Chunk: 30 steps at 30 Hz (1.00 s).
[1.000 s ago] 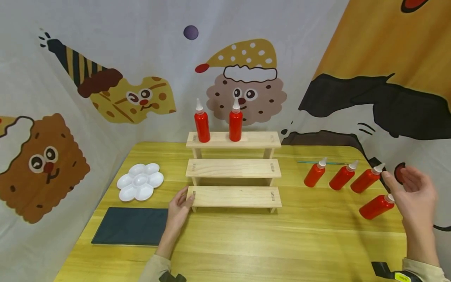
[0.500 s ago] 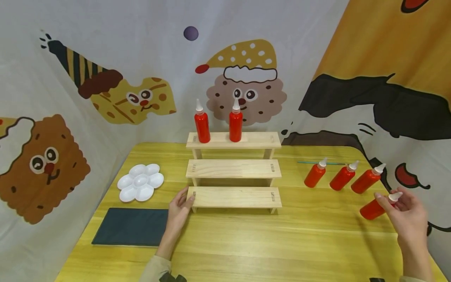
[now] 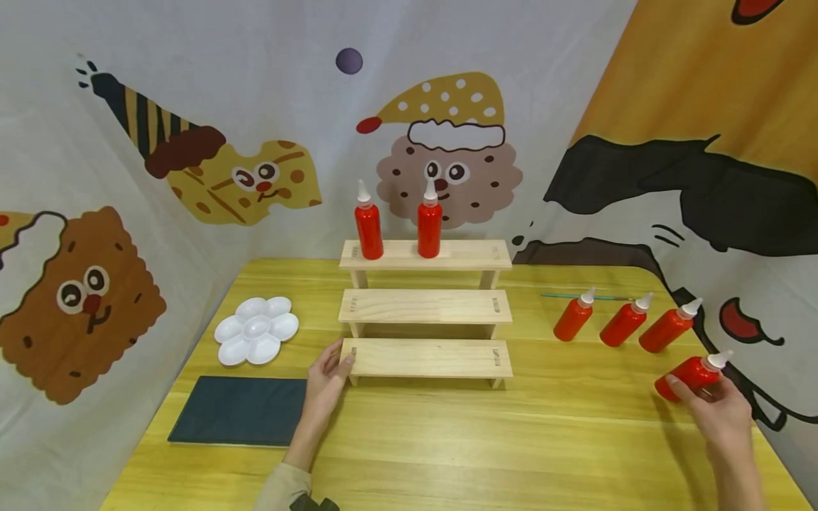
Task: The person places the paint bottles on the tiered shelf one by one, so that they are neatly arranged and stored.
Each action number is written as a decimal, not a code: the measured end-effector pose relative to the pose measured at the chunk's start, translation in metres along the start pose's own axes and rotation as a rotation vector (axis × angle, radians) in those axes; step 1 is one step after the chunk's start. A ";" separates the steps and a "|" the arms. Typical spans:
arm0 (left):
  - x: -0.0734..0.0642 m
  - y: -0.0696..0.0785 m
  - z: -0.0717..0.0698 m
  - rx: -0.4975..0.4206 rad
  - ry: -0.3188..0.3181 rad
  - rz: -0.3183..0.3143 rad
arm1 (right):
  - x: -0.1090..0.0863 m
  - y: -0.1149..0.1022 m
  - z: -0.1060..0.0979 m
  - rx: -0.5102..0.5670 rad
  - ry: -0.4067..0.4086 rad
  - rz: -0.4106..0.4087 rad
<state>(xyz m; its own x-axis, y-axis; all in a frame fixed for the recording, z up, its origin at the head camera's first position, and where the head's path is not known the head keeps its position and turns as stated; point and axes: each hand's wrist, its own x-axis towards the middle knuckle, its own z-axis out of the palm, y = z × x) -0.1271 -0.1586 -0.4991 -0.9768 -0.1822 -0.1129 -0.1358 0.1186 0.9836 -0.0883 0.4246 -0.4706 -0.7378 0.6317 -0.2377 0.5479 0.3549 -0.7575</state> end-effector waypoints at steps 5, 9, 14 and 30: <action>-0.001 0.001 0.000 0.004 -0.004 0.000 | 0.005 0.011 0.006 -0.018 0.001 -0.063; -0.001 0.000 0.000 0.001 0.005 0.002 | 0.006 0.016 0.008 -0.028 0.024 -0.102; 0.000 -0.001 0.001 -0.003 0.014 -0.009 | 0.005 0.019 0.009 -0.060 0.018 -0.093; -0.003 0.002 0.000 0.000 -0.005 -0.005 | -0.007 -0.007 -0.011 -0.127 0.077 -0.129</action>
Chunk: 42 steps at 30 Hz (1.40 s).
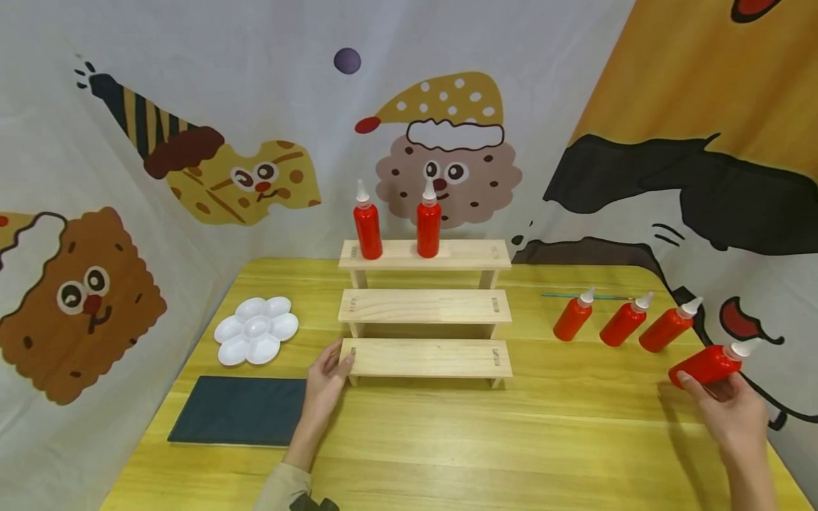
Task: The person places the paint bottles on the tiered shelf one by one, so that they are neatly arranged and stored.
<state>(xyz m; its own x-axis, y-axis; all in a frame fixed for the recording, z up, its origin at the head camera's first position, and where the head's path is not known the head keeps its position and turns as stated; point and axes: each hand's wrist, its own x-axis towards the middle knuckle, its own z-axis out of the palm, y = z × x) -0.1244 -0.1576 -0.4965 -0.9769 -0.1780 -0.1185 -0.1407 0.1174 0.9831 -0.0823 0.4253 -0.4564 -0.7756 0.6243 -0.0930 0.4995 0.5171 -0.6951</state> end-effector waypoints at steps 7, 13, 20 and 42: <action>0.001 -0.001 0.000 -0.002 -0.001 -0.001 | -0.007 -0.017 -0.004 -0.003 0.026 -0.024; 0.003 -0.003 0.001 0.000 0.008 -0.002 | -0.013 -0.031 -0.004 0.012 0.079 -0.035; 0.003 -0.004 0.001 -0.003 0.011 0.009 | -0.022 -0.052 -0.004 0.058 0.063 -0.080; 0.003 -0.003 0.000 -0.004 0.003 0.010 | -0.037 -0.128 0.023 0.262 0.045 -0.390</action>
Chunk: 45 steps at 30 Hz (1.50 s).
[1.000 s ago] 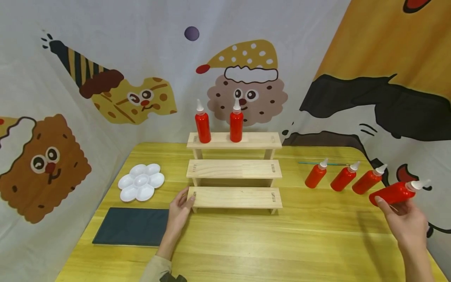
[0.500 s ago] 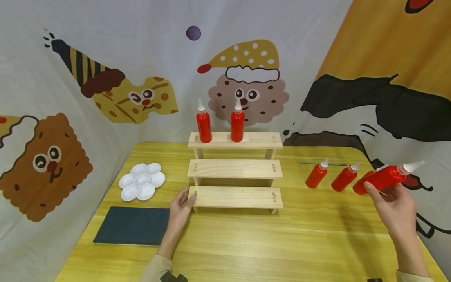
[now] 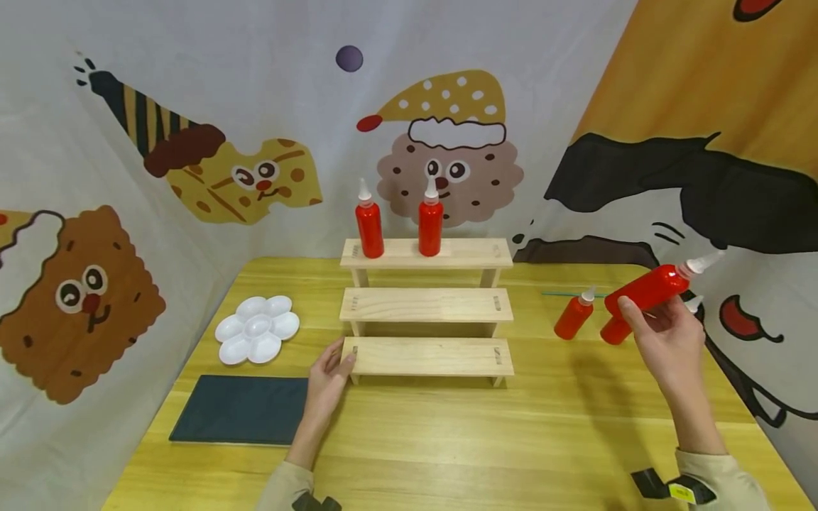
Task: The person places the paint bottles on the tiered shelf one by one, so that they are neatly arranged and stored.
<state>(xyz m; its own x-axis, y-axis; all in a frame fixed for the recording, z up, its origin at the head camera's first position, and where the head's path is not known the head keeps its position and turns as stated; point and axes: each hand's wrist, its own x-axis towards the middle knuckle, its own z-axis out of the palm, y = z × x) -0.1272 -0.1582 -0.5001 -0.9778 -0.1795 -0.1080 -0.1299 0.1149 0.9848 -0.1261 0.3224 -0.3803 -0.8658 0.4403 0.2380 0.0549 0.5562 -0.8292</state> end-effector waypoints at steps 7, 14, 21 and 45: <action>0.000 0.001 0.001 0.003 0.002 0.000 | 0.005 -0.022 0.020 0.020 -0.031 -0.075; -0.001 0.002 0.001 0.001 0.011 -0.004 | 0.023 -0.043 0.049 0.093 -0.090 -0.194; 0.001 0.001 0.001 -0.003 0.010 0.001 | 0.040 -0.069 0.077 0.090 -0.144 -0.275; 0.000 -0.001 0.000 0.004 0.010 0.003 | 0.064 -0.108 0.150 0.100 -0.391 -0.322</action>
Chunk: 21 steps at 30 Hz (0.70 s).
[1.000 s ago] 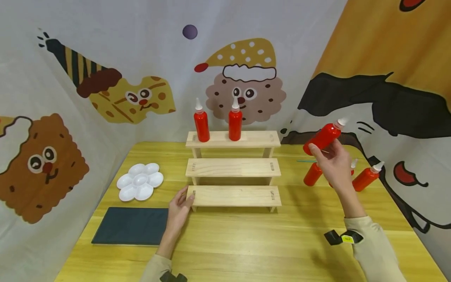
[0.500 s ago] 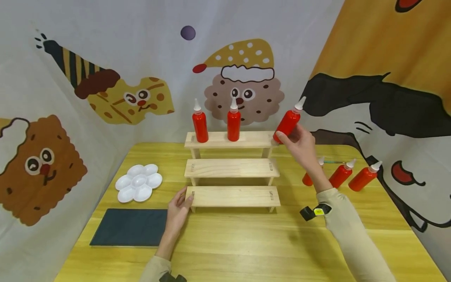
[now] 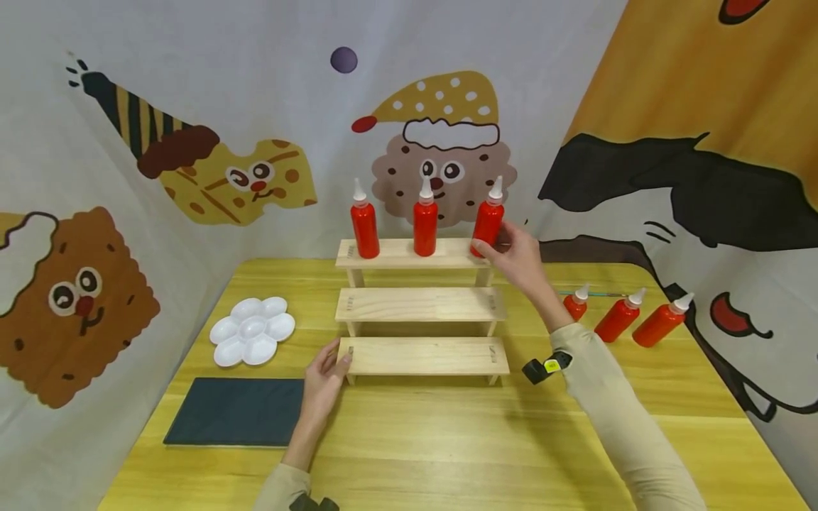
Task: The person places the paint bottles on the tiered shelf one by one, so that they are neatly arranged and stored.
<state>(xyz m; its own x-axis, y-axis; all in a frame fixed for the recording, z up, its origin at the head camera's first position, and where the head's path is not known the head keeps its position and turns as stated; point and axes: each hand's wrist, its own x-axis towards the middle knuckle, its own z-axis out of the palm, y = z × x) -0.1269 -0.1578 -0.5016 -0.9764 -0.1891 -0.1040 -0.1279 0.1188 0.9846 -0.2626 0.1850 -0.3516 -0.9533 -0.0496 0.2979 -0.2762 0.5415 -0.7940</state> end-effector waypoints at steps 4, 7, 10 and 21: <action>-0.001 0.001 0.000 0.004 -0.006 0.002 | 0.000 -0.001 0.001 -0.013 -0.007 -0.004; -0.002 0.001 0.000 0.006 -0.008 0.000 | 0.000 -0.001 0.001 -0.029 -0.018 -0.011; -0.002 0.001 0.000 0.006 -0.012 -0.001 | -0.002 -0.002 -0.003 -0.043 -0.029 -0.008; -0.002 0.001 0.000 0.007 -0.007 -0.004 | -0.014 0.006 -0.041 -0.108 0.029 -0.054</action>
<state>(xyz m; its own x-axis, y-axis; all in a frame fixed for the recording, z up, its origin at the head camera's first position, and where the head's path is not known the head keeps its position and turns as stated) -0.1250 -0.1577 -0.5002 -0.9771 -0.1830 -0.1086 -0.1326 0.1247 0.9833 -0.2462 0.2231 -0.3389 -0.9331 -0.0582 0.3550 -0.3112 0.6257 -0.7153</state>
